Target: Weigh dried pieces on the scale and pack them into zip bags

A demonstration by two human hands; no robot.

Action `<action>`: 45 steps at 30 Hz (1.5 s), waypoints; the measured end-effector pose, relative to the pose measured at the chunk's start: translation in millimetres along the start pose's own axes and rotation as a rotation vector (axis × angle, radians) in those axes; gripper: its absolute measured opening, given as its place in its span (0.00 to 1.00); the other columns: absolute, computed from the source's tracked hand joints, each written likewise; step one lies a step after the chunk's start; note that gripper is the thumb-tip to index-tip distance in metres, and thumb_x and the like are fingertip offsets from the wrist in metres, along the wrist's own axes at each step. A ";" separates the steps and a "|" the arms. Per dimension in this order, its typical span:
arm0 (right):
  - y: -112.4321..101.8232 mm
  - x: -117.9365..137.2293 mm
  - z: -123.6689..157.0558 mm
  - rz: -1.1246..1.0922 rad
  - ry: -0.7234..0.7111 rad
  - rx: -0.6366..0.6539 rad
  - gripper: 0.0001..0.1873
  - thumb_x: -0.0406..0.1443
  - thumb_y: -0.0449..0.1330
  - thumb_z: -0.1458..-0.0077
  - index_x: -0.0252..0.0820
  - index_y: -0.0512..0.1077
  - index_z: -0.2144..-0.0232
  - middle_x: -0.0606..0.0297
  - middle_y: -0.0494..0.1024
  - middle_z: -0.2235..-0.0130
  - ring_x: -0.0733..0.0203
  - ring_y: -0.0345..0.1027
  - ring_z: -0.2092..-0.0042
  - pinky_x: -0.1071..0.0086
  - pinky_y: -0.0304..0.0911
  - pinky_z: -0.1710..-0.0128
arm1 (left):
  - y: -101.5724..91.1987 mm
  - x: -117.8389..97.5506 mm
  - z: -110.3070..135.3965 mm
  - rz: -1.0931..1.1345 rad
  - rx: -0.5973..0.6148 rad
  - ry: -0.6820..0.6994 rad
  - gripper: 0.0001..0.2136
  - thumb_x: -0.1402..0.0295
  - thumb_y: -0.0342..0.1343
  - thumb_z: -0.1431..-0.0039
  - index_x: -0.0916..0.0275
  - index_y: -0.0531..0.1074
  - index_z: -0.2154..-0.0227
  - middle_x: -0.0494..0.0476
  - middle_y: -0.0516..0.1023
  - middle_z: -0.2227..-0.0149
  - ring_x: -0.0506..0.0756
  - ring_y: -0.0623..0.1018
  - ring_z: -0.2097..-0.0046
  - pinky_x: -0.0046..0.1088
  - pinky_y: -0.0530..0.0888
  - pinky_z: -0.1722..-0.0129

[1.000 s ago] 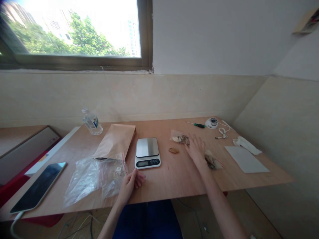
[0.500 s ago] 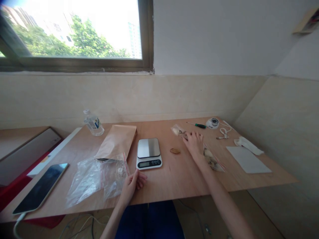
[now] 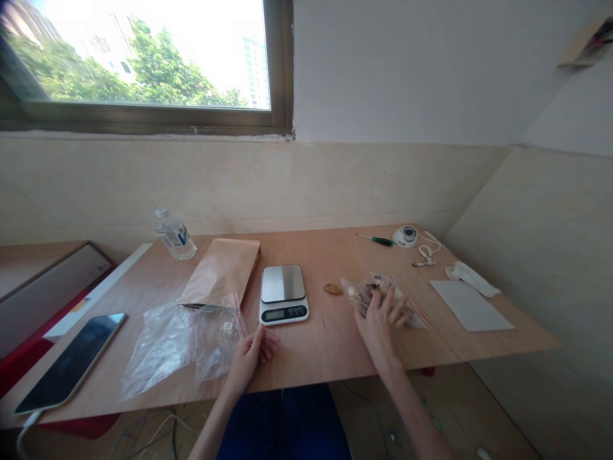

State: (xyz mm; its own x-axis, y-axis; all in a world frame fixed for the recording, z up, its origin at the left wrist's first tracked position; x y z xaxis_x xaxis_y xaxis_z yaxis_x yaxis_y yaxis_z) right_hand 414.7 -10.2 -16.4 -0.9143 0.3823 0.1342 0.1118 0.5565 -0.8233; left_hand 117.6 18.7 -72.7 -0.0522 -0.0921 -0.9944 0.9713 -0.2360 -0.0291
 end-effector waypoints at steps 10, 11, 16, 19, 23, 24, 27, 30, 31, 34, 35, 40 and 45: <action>44.9 -23.4 -31.1 0.078 0.020 0.078 0.25 0.40 0.50 0.45 0.38 0.64 0.46 0.40 0.53 0.39 0.25 0.43 0.40 0.30 0.45 0.54 | -0.3 -5.0 1.6 -0.018 -0.014 0.011 0.29 0.47 0.41 0.41 0.67 0.77 0.74 0.59 0.75 0.78 0.50 0.71 0.78 0.22 0.64 0.79; 45.6 -20.4 -35.1 0.068 0.015 0.059 0.25 0.40 0.50 0.45 0.38 0.64 0.46 0.41 0.53 0.39 0.26 0.43 0.40 0.30 0.45 0.53 | -0.1 -5.4 1.6 -0.011 -0.012 0.013 0.28 0.47 0.41 0.41 0.67 0.77 0.74 0.58 0.75 0.78 0.50 0.71 0.78 0.22 0.64 0.79; 43.6 30.9 -30.3 -0.032 -0.323 0.070 0.21 0.36 0.47 0.43 0.41 0.65 0.47 0.50 0.60 0.40 0.42 0.46 0.39 0.42 0.40 0.44 | -1.7 -10.6 7.5 0.007 -0.073 0.080 0.28 0.49 0.40 0.40 0.66 0.77 0.75 0.57 0.75 0.79 0.50 0.71 0.78 0.23 0.64 0.80; 50.4 55.2 -19.3 -0.126 -0.479 0.216 0.19 0.33 0.47 0.42 0.42 0.67 0.50 0.55 0.71 0.48 0.48 0.57 0.45 0.49 0.44 0.44 | -9.0 -23.0 21.5 -0.086 -0.199 0.201 0.26 0.53 0.39 0.38 0.65 0.77 0.74 0.57 0.75 0.77 0.51 0.72 0.75 0.25 0.66 0.75; 51.3 66.3 -25.6 -0.199 -0.432 0.270 0.16 0.34 0.48 0.41 0.40 0.70 0.55 0.54 0.77 0.56 0.48 0.65 0.54 0.53 0.51 0.50 | -30.7 -43.4 40.5 -0.204 -0.370 0.276 0.23 0.56 0.38 0.36 0.64 0.76 0.68 0.56 0.75 0.75 0.52 0.72 0.73 0.27 0.68 0.72; 49.4 70.6 -29.6 -0.228 -0.412 0.263 0.16 0.35 0.48 0.41 0.39 0.70 0.55 0.54 0.77 0.57 0.48 0.66 0.55 0.54 0.52 0.51 | -40.8 -47.9 42.6 -0.238 -0.431 0.273 0.21 0.57 0.39 0.36 0.63 0.74 0.65 0.56 0.75 0.73 0.52 0.72 0.73 0.27 0.69 0.71; 44.2 94.3 -40.7 -0.405 -0.382 0.247 0.16 0.37 0.50 0.41 0.39 0.70 0.53 0.55 0.77 0.56 0.50 0.67 0.55 0.58 0.55 0.53 | -78.3 -61.5 40.5 -0.435 -0.600 0.291 0.15 0.59 0.44 0.39 0.61 0.69 0.57 0.58 0.74 0.61 0.54 0.74 0.66 0.30 0.71 0.66; 47.1 129.3 -43.1 -0.566 -0.420 0.303 0.16 0.37 0.51 0.41 0.41 0.70 0.52 0.57 0.76 0.54 0.52 0.66 0.53 0.60 0.58 0.54 | -118.0 -73.7 30.0 -0.705 -0.712 0.415 0.14 0.63 0.44 0.40 0.62 0.68 0.56 0.61 0.72 0.59 0.59 0.73 0.59 0.40 0.71 0.58; 49.0 140.8 -41.2 -0.578 -0.431 0.332 0.16 0.37 0.51 0.41 0.41 0.70 0.52 0.56 0.76 0.53 0.52 0.66 0.52 0.59 0.58 0.53 | -129.9 -76.2 25.5 -0.795 -0.733 0.453 0.14 0.65 0.44 0.40 0.62 0.68 0.55 0.62 0.71 0.58 0.61 0.72 0.55 0.42 0.69 0.55; 43.9 172.4 -26.3 -0.559 -0.434 0.360 0.18 0.36 0.51 0.41 0.36 0.69 0.50 0.51 0.69 0.45 0.49 0.60 0.45 0.55 0.55 0.48 | -154.9 -76.0 5.1 -1.043 -0.614 0.478 0.18 0.74 0.44 0.44 0.60 0.67 0.52 0.63 0.68 0.47 0.63 0.68 0.47 0.45 0.66 0.49; 36.5 183.9 -17.0 -0.566 -0.448 0.353 0.20 0.36 0.51 0.41 0.35 0.67 0.49 0.50 0.64 0.42 0.49 0.56 0.42 0.54 0.53 0.45 | -159.3 -73.2 -3.2 -1.109 -0.517 0.457 0.21 0.78 0.43 0.46 0.58 0.67 0.50 0.61 0.66 0.44 0.63 0.65 0.43 0.45 0.65 0.48; -17.7 256.1 68.5 -0.732 -0.880 0.497 0.25 0.41 0.47 0.38 0.47 0.54 0.39 0.64 0.50 0.35 0.58 0.42 0.35 0.59 0.47 0.39 | -173.6 -62.4 -28.5 -1.216 -0.266 0.413 0.31 0.86 0.40 0.56 0.55 0.68 0.50 0.53 0.65 0.41 0.57 0.62 0.39 0.39 0.63 0.44; -21.1 272.5 123.6 -0.743 -0.890 0.731 0.26 0.45 0.45 0.37 0.47 0.54 0.39 0.62 0.52 0.35 0.56 0.41 0.35 0.57 0.42 0.36 | -179.9 -50.4 -40.3 -1.198 -0.165 0.435 0.29 0.83 0.43 0.52 0.57 0.66 0.47 0.54 0.66 0.41 0.56 0.62 0.39 0.38 0.63 0.43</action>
State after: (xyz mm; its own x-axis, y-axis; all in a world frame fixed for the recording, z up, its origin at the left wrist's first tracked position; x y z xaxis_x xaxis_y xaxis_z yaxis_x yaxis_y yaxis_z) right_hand 115.0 -9.0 -30.7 -0.6382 -0.5857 0.4997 -0.4853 -0.1978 -0.8517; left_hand -45.2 104.8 -21.4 -0.8591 0.4221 -0.2894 0.3898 0.1732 -0.9045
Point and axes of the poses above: each hand's wrist, its own z-axis away from the middle knuckle, its own y-axis out of the palm, x = y × z, the point moved 6 cm from there along -z, towards the middle knuckle
